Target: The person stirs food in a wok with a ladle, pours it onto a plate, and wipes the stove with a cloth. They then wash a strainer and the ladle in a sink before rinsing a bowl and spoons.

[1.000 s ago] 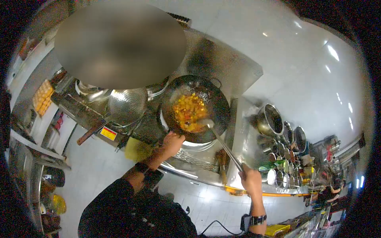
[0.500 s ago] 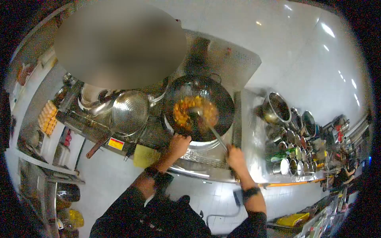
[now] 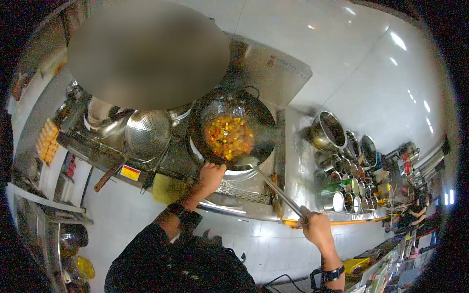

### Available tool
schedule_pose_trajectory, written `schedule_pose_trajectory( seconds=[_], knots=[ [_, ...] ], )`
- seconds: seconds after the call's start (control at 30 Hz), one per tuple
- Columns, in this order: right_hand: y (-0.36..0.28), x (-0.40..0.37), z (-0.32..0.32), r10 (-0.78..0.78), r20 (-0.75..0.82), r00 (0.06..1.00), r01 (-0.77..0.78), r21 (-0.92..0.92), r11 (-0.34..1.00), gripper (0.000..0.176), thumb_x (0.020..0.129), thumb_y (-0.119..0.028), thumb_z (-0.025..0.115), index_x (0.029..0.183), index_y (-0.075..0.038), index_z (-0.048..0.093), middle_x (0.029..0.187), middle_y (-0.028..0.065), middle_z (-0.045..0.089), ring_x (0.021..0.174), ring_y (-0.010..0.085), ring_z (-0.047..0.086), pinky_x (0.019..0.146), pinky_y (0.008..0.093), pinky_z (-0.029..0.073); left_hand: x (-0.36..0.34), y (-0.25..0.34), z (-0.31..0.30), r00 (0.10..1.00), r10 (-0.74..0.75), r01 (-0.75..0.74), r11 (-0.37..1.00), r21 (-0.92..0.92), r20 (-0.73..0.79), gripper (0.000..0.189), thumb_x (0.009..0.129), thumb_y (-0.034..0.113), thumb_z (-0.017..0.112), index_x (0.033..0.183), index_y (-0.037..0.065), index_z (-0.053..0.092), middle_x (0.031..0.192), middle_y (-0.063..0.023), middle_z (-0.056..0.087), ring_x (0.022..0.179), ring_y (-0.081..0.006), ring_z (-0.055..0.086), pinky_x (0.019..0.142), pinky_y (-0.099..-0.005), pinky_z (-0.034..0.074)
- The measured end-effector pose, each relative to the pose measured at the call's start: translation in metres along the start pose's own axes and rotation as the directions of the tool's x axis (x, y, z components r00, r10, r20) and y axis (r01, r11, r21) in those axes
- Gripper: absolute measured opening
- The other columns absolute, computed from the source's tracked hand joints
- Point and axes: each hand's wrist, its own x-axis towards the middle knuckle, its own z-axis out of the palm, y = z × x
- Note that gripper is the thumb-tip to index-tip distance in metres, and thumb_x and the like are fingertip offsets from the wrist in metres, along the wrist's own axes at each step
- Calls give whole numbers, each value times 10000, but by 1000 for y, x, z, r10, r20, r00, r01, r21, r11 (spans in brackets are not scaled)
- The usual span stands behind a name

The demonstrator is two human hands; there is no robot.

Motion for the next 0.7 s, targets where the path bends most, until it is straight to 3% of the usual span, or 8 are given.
schedule_pose_trajectory(
  seconds=[0.2,0.3,0.33,0.43,0.53,0.6,0.67,0.7],
  knots=[
    [2,58,67,-43,43,998,43,-1,999,346,794,-184,554,1122,-81,518,685,183,597,663,382,588,593,465,468,-2,-3,4,998,27,-29,999,-35,-65,88,718,88,522,801,63,539,697,-100,600,748,-273,577,726,-396,410],
    [-1,125,115,-3,-69,998,4,11,1000,344,805,-254,554,1086,-57,534,699,193,597,674,380,591,595,469,471,1,-2,-1,998,48,-50,998,-41,-50,77,716,82,524,791,70,536,705,-106,606,751,-273,588,703,-396,421],
    [5,148,134,64,-9,998,-64,6,998,345,819,-270,547,1085,-51,538,714,191,602,663,383,588,603,474,475,-3,3,-9,999,28,-27,999,-35,18,74,714,81,525,787,72,534,706,-107,607,749,-275,589,700,-396,423],
    [-4,177,153,105,-265,959,-69,142,987,294,827,-247,547,1025,-31,571,753,218,608,670,408,586,609,473,479,6,6,-35,994,63,-54,994,-97,90,58,711,85,544,764,76,521,694,-105,604,737,-284,588,679,-401,420],
    [-29,123,154,256,-212,943,-172,348,922,269,828,-220,552,1010,-23,577,747,232,606,676,417,588,614,474,475,8,10,-50,994,79,-93,970,-225,-72,114,738,155,585,746,76,504,669,-134,589,687,-345,581,641,-460,392],
    [-27,91,168,289,-201,936,-187,410,893,276,833,-194,553,1044,-16,564,698,218,604,668,405,593,614,468,468,2,8,-33,998,59,-58,976,-210,-3,118,749,148,581,749,63,498,675,-147,584,708,-351,572,631,-456,395],
    [-5,77,226,48,-542,839,117,267,957,239,838,-187,547,996,-9,559,642,199,593,639,400,592,599,463,463,2,4,-17,999,42,-43,982,-185,-9,119,752,146,579,755,59,497,677,-153,582,715,-355,570,626,-457,395],
    [-10,70,227,95,-451,888,59,316,947,219,843,-183,542,971,-5,554,625,188,588,608,379,593,576,450,464,4,6,-10,1000,28,-26,983,-184,5,116,763,146,570,766,56,497,681,-158,582,710,-371,563,641,-474,388]
  ],
)
